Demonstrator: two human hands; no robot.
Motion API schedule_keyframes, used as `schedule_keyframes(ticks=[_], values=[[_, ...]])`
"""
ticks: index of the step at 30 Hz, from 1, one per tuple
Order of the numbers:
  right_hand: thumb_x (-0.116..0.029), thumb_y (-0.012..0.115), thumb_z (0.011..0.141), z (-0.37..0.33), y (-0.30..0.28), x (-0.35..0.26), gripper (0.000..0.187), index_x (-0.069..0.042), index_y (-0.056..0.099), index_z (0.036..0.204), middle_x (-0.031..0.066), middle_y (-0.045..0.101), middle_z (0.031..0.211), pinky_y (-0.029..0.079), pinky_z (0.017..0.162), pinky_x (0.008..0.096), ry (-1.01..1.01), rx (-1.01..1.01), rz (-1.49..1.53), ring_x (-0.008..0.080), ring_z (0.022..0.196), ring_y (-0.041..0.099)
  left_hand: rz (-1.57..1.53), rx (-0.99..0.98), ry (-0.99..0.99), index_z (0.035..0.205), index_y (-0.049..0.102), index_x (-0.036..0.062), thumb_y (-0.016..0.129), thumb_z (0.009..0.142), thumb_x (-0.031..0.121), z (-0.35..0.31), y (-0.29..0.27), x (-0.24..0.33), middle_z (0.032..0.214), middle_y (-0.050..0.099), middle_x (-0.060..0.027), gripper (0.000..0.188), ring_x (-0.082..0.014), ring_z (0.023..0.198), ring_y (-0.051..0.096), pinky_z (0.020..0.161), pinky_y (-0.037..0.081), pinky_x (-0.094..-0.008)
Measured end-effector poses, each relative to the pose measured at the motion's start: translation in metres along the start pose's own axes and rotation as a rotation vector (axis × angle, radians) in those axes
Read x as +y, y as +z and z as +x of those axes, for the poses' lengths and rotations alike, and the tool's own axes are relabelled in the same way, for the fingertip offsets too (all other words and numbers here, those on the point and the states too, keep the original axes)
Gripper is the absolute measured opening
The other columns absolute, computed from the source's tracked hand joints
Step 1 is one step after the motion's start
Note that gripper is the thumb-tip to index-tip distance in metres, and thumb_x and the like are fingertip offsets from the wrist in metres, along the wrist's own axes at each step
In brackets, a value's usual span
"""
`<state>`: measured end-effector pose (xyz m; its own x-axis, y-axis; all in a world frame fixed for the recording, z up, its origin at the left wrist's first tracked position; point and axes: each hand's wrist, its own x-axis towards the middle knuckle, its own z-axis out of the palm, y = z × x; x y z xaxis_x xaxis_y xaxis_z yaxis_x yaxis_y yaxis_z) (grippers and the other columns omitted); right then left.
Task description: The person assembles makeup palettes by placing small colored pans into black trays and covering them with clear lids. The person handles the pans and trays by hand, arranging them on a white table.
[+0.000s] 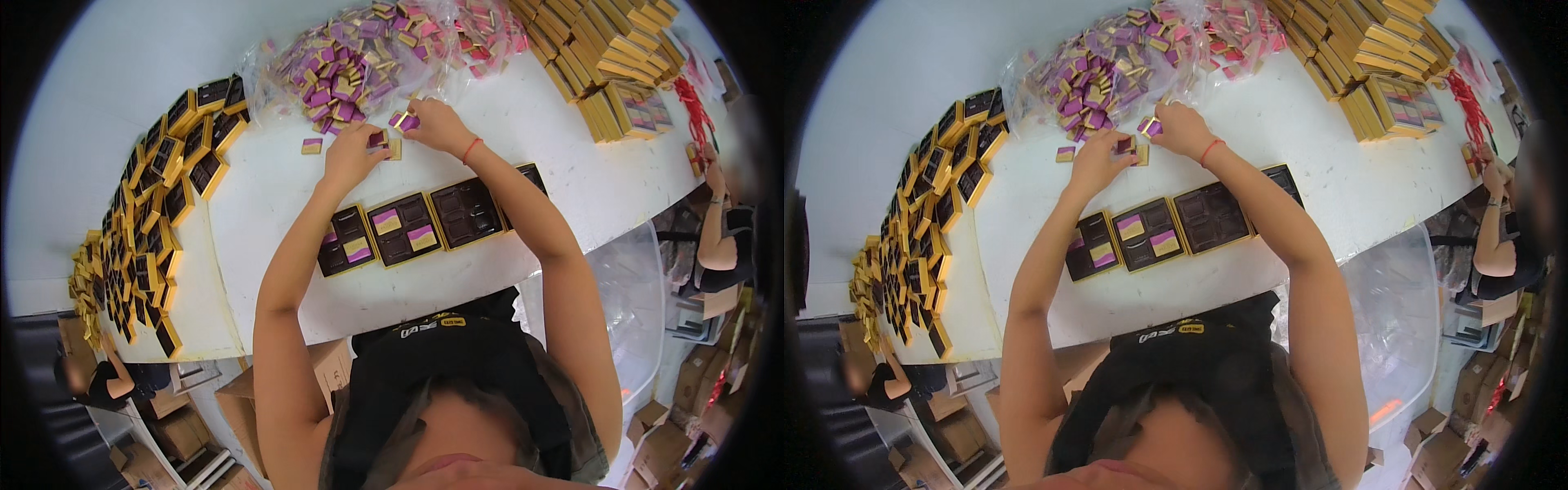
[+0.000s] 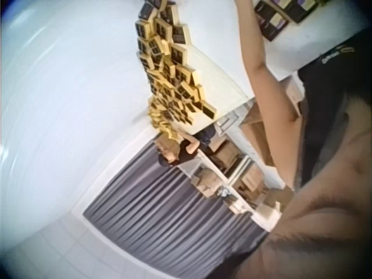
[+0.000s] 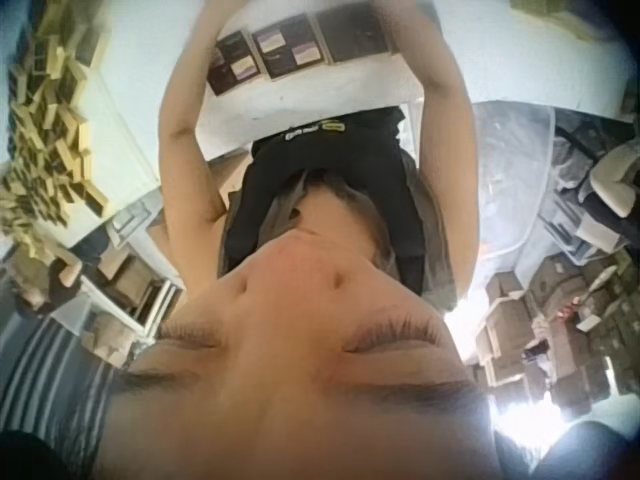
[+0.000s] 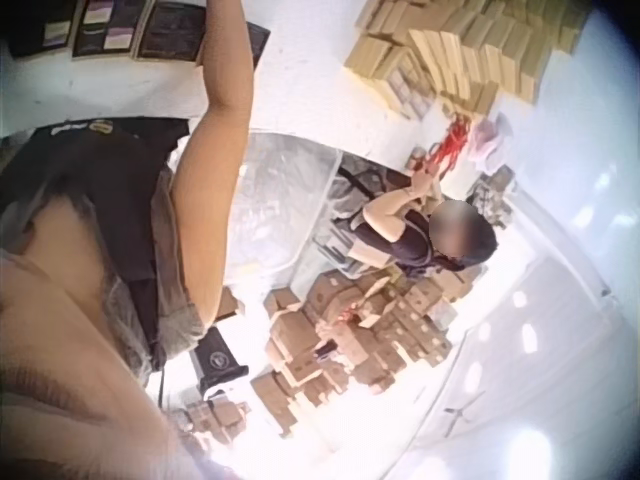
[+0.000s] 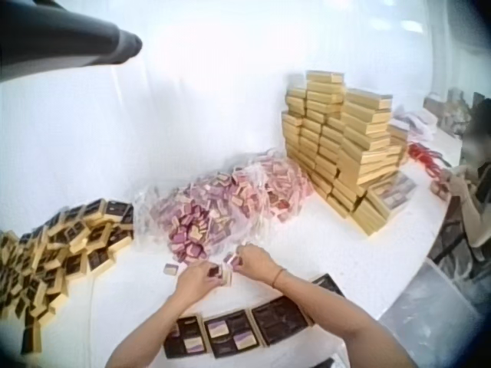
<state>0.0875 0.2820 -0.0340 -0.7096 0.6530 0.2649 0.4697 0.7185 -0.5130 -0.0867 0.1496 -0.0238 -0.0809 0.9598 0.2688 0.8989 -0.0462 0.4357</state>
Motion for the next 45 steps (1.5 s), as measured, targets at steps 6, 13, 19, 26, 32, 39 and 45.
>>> schedule_keyframes(ticks=[6,13,19,26,32,39,45], values=[[-0.018,0.072,0.084,-0.025,-0.032,0.008,0.028,-0.004,0.062,0.105,0.0066,0.068,0.090,0.050,0.065,0.0296,0.157,-0.199,0.483,0.0177,0.076,0.065,-0.780,-0.045,-0.411,0.099,0.064,0.0020,0.064,0.093,0.022,-0.012,-0.002,-0.013,0.085,0.070,-0.0089,0.021,-0.0201,0.076,0.069,0.068,0.055,-0.0299],[-0.002,0.062,0.091,-0.131,-0.106,-0.021,0.016,-0.004,0.067,0.106,-0.0002,0.059,0.085,0.045,0.061,0.0205,0.083,-0.024,0.764,0.0070,0.074,0.056,-1.139,-0.242,-0.487,0.113,0.056,0.0044,0.059,0.096,0.013,-0.037,-0.039,0.067,0.096,0.070,-0.0093,0.019,-0.0151,0.085,0.068,0.073,0.053,-0.0263],[0.010,0.050,0.086,-0.200,-0.104,-0.025,0.031,0.002,0.067,0.112,0.0070,0.068,0.103,0.051,0.072,0.0212,0.254,0.006,1.085,0.0087,0.080,0.062,-0.810,-0.268,-0.129,0.104,0.053,0.0032,0.062,0.089,0.003,-0.050,-0.003,0.108,0.083,0.063,-0.0046,0.017,-0.0092,0.067,0.054,0.065,0.046,-0.0251],[0.006,0.057,0.088,-0.208,-0.104,-0.023,0.027,0.000,0.066,0.112,0.0066,0.067,0.106,0.052,0.079,0.0240,0.250,0.011,0.994,0.0112,0.090,0.064,-0.892,-0.272,-0.280,0.106,0.055,0.0026,0.062,0.088,-0.003,-0.053,0.011,0.121,0.087,0.059,-0.0008,0.020,-0.0058,0.079,0.055,0.072,0.045,-0.0214],[0.003,0.060,0.089,-0.199,-0.097,-0.020,0.023,-0.001,0.061,0.112,0.0062,0.064,0.098,0.050,0.075,0.0245,0.172,0.061,0.821,0.0106,0.087,0.062,-0.867,-0.261,-0.230,0.111,0.059,0.0034,0.060,0.090,-0.002,-0.055,0.020,0.116,0.085,0.061,-0.0031,0.022,-0.0083,0.072,0.055,0.067,0.047,-0.0235],[0.001,0.060,0.089,-0.196,-0.098,-0.020,0.021,0.000,0.061,0.109,0.0051,0.064,0.095,0.049,0.072,0.0241,0.235,0.034,0.881,0.0100,0.079,0.059,-0.765,-0.254,-0.205,0.105,0.059,0.0027,0.057,0.085,-0.003,-0.053,0.012,0.124,0.082,0.060,-0.0040,0.021,-0.0122,0.073,0.054,0.068,0.045,-0.0273],[0.006,0.058,0.089,-0.193,-0.099,-0.024,0.024,-0.002,0.064,0.111,0.0064,0.065,0.095,0.050,0.071,0.0244,0.181,-0.001,0.760,0.0119,0.084,0.063,-0.088,-0.322,0.303,0.096,0.062,0.0061,0.048,0.070,-0.009,-0.032,0.002,0.130,0.100,0.063,-0.0084,0.034,-0.0255,0.091,0.056,0.084,0.042,-0.0370]])
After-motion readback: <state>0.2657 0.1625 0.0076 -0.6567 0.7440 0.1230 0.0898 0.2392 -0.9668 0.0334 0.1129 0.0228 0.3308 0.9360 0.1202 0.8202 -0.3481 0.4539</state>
